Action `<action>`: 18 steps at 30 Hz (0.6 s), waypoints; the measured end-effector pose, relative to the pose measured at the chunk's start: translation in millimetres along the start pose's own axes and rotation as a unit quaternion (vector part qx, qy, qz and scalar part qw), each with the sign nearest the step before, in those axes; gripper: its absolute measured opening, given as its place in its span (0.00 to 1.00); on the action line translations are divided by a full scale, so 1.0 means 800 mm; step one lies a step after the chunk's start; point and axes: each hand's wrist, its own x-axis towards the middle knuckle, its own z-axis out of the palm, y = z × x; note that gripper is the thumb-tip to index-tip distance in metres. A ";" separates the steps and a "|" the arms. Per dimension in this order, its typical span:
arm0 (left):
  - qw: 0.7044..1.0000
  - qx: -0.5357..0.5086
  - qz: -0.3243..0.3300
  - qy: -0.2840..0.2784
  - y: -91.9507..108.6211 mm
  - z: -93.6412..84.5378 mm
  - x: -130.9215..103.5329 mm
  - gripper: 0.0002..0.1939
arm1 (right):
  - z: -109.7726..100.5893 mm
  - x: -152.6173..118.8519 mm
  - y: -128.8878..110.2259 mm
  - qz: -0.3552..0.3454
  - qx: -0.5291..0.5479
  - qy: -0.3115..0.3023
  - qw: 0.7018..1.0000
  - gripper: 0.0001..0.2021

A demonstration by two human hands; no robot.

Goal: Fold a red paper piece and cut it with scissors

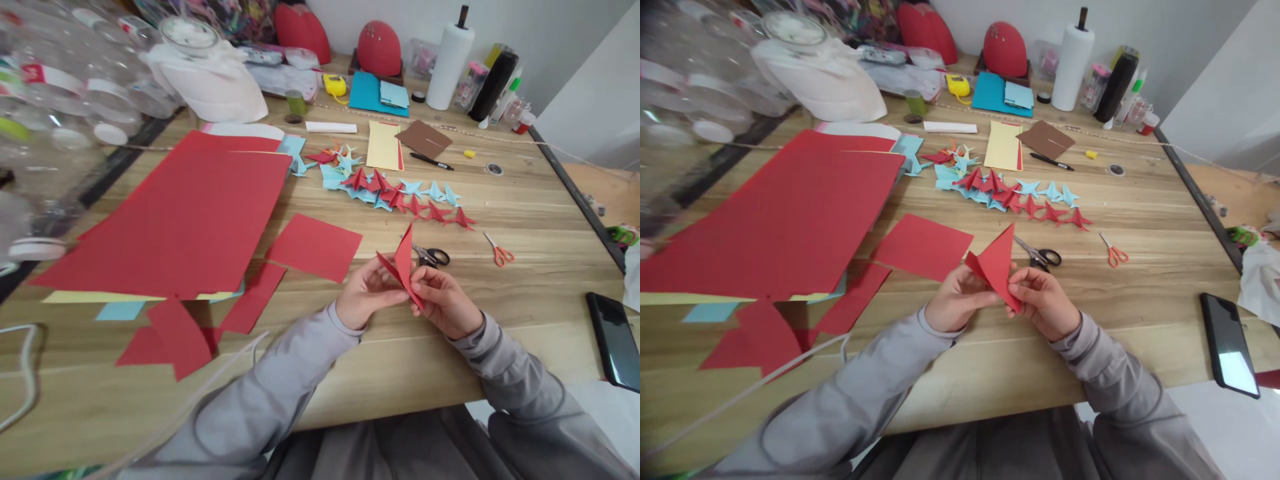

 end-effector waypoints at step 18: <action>0.964 -0.172 -0.073 0.191 0.015 0.002 0.004 0.10 | -0.131 -0.035 -0.069 -0.205 -0.711 0.447 0.503 0.15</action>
